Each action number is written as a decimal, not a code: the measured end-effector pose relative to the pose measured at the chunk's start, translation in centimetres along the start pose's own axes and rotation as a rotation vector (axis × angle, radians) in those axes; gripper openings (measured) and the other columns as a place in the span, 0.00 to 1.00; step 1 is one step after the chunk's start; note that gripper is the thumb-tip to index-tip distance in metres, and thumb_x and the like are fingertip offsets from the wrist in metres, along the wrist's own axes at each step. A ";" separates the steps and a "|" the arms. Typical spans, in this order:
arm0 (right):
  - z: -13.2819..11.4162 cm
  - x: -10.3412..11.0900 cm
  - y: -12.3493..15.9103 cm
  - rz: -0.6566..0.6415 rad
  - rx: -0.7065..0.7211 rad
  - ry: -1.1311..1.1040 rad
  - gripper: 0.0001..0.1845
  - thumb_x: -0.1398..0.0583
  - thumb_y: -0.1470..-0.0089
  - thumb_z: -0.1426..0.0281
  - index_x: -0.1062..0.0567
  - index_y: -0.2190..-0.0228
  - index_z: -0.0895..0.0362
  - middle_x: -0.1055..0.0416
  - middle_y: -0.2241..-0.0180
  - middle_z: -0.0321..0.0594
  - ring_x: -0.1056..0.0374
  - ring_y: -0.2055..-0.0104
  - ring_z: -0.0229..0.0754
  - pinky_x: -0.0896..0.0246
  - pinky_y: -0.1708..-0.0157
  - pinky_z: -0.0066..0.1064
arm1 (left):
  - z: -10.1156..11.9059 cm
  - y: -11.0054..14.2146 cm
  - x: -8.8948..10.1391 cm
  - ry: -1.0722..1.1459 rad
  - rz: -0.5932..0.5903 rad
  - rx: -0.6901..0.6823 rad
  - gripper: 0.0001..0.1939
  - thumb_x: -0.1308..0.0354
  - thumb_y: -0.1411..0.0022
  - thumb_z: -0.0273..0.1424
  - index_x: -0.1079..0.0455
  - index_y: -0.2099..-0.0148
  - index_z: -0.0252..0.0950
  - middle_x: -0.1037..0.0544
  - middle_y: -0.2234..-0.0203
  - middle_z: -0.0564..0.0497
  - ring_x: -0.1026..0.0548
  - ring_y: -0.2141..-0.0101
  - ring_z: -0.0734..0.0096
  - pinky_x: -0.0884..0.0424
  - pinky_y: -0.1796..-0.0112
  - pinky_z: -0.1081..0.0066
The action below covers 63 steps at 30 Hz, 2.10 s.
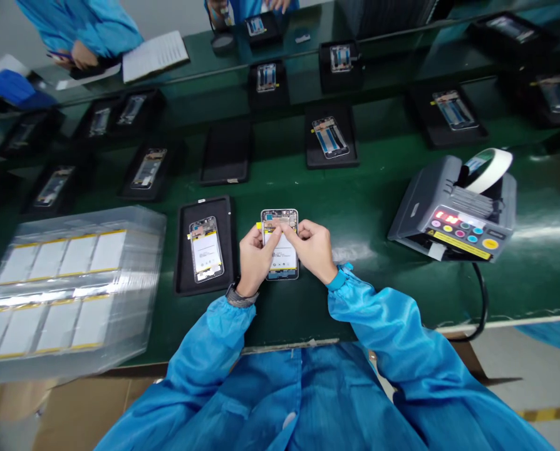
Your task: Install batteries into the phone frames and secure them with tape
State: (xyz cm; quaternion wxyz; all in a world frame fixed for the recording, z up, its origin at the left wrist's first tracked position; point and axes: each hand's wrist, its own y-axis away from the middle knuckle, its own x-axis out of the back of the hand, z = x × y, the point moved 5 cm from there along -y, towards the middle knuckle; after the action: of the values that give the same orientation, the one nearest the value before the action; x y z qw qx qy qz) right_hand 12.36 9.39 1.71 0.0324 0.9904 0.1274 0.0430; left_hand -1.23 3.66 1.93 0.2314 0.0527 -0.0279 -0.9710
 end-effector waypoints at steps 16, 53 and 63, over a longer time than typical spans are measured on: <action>-5.2 18.4 10.4 0.632 0.004 0.213 0.20 0.29 0.48 0.54 0.22 0.70 0.58 0.27 0.80 0.38 0.34 0.80 0.36 0.40 0.79 0.27 | -0.4 -0.7 1.4 0.137 -0.044 0.216 0.26 0.25 0.49 0.41 0.28 0.53 0.34 0.17 0.57 0.43 0.17 0.62 0.57 0.20 0.62 0.64; -0.7 8.5 10.2 0.350 -0.175 0.028 0.13 0.29 0.52 0.61 0.20 0.71 0.58 0.34 0.84 0.32 0.41 0.83 0.34 0.44 0.81 0.27 | -1.7 -0.3 0.5 0.208 -0.047 0.091 0.23 0.28 0.44 0.42 0.29 0.52 0.35 0.18 0.55 0.42 0.19 0.54 0.56 0.22 0.54 0.62; -0.6 1.0 7.7 0.161 -0.155 0.042 0.17 0.30 0.51 0.55 0.23 0.74 0.56 0.35 0.85 0.31 0.42 0.82 0.35 0.44 0.79 0.28 | -1.1 -0.1 0.3 0.224 -0.024 0.046 0.22 0.29 0.42 0.41 0.30 0.52 0.36 0.19 0.55 0.43 0.19 0.53 0.56 0.23 0.51 0.61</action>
State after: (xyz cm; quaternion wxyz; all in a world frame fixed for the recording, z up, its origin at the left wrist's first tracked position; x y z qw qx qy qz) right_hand 15.20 2.24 2.93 0.1027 0.9908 0.0442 0.0761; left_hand -1.45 3.55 0.81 0.2201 0.1666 -0.0237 -0.9609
